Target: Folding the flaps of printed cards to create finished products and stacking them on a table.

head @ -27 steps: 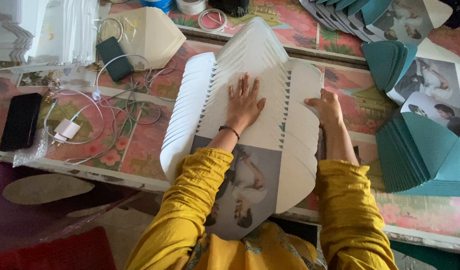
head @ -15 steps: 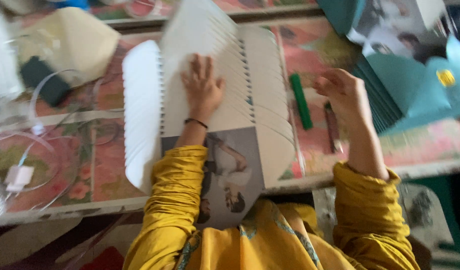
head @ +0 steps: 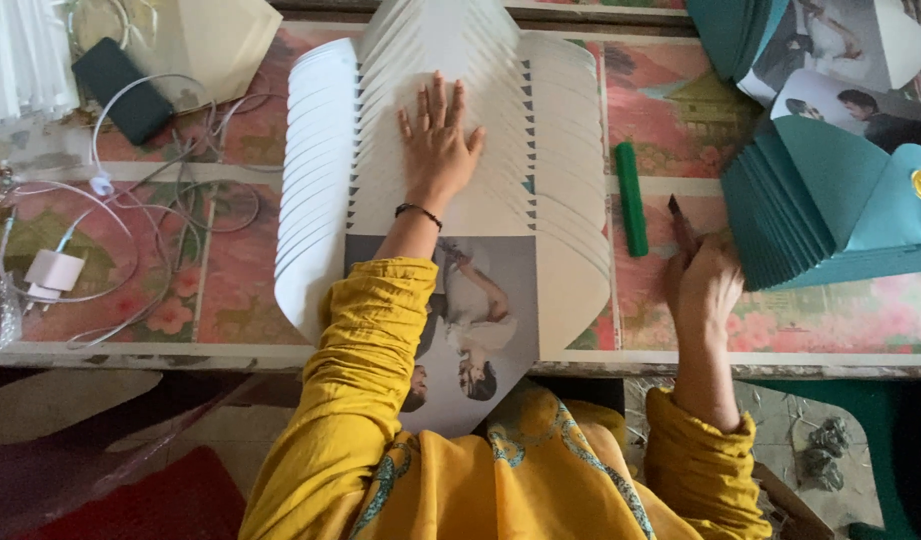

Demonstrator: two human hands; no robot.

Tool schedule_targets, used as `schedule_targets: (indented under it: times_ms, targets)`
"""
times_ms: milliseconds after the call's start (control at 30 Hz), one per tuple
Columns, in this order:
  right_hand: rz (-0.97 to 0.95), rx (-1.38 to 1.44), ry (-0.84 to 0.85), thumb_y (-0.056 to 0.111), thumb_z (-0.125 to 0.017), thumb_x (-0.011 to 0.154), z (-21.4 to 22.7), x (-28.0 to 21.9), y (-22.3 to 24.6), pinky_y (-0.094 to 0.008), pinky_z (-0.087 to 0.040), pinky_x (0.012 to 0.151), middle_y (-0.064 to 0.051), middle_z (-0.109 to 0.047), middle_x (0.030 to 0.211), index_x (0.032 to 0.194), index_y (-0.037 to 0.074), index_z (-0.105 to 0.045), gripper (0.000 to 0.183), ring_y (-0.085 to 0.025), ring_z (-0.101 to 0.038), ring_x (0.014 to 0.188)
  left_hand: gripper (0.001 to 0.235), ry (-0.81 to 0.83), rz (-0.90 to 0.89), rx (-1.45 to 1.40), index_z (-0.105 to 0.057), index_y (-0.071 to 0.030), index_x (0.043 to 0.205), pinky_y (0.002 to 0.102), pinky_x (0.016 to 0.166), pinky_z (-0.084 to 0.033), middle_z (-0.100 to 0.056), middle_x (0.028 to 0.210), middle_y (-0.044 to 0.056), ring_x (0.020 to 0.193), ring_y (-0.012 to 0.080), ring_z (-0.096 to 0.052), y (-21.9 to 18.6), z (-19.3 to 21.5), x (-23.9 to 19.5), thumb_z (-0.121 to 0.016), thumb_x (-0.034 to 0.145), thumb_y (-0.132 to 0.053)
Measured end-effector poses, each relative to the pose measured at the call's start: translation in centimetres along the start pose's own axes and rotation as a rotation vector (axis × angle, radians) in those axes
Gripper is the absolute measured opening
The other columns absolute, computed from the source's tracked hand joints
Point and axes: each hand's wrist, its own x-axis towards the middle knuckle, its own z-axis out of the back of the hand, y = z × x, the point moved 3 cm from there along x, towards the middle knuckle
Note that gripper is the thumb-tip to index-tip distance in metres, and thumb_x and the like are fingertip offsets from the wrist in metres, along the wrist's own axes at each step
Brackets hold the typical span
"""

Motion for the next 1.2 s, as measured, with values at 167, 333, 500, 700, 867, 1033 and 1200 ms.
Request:
schedule_targets:
  times_ms: [167,333,500,700,867,1033,1200]
  targets:
    - [0.018,0.522,-0.213,0.005,-0.056,0.102,3.7,1.6,1.8,-0.046,-0.041,0.054,-0.016,-0.063,0.077,0.120,0.005,-0.062,0.018,-0.034,-0.059,0.064,0.073,-0.069,-0.008,-0.006,-0.019,-0.019,0.169,0.062,0.126,-0.022,-0.010,0.174,0.015,0.161,0.0365,-0.022,0.4,-0.9,0.2,-0.048,0.113,-0.057]
    - [0.185,1.235,-0.164,0.008,-0.046,0.127,11.1,2.5,9.3,-0.031,-0.035,0.050,-0.006,-0.037,0.083,0.113,0.015,-0.033,0.021,-0.018,-0.046,0.058,0.075,-0.014,0.008,-0.018,-0.014,-0.019,0.169,0.059,0.129,-0.014,-0.006,0.174,0.014,0.162,0.0354,-0.014,0.3,0.4,0.1,-0.042,0.113,-0.061]
    - [0.494,0.697,-0.008,-0.014,-0.050,0.094,16.0,5.1,19.9,-0.037,-0.042,0.043,-0.018,-0.060,0.115,0.133,0.000,-0.055,0.042,-0.025,-0.054,0.063,0.077,-0.013,0.017,0.007,-0.014,-0.020,0.169,0.060,0.129,-0.017,-0.004,0.175,0.013,0.162,0.0345,-0.016,0.2,-0.4,0.3,-0.042,0.111,-0.063]
    - [0.393,0.404,0.150,0.016,-0.056,0.109,8.2,11.4,27.9,-0.044,-0.041,0.047,-0.013,-0.069,0.077,0.120,0.014,-0.075,0.022,-0.026,-0.057,0.057,0.078,-0.054,0.010,0.005,-0.014,-0.018,0.168,0.058,0.128,-0.022,-0.009,0.175,0.013,0.161,0.0335,-0.021,0.2,-0.2,0.0,-0.041,0.111,-0.063]
    - [0.242,0.230,0.366,0.032,-0.045,0.111,1.7,9.7,28.2,-0.058,-0.050,0.065,-0.027,-0.068,0.098,0.113,0.003,-0.058,0.032,-0.047,-0.066,0.083,0.077,-0.031,0.017,-0.087,-0.015,-0.014,0.168,0.061,0.128,-0.014,-0.005,0.175,0.015,0.162,0.0358,-0.014,0.3,-0.9,0.1,-0.037,0.109,-0.058]
    - [0.283,0.162,0.274,0.026,-0.044,0.112,1.3,7.8,28.0,-0.066,-0.056,0.079,-0.028,-0.070,0.107,0.140,0.016,-0.047,0.031,-0.054,-0.072,0.094,0.077,0.149,0.036,-0.145,-0.009,-0.017,0.171,0.063,0.130,-0.004,0.001,0.177,0.015,0.164,0.0350,-0.005,0.1,1.3,-0.2,-0.034,0.111,-0.057]
    - [0.303,0.071,0.341,0.026,-0.040,0.108,0.3,8.7,28.8,-0.064,-0.061,0.073,-0.031,-0.070,0.110,0.148,0.020,-0.045,0.040,-0.052,-0.074,0.090,0.074,0.098,0.033,-0.159,-0.012,-0.016,0.171,0.062,0.130,-0.006,-0.002,0.177,0.015,0.164,0.0360,-0.008,0.1,0.8,-0.4,-0.033,0.111,-0.055]
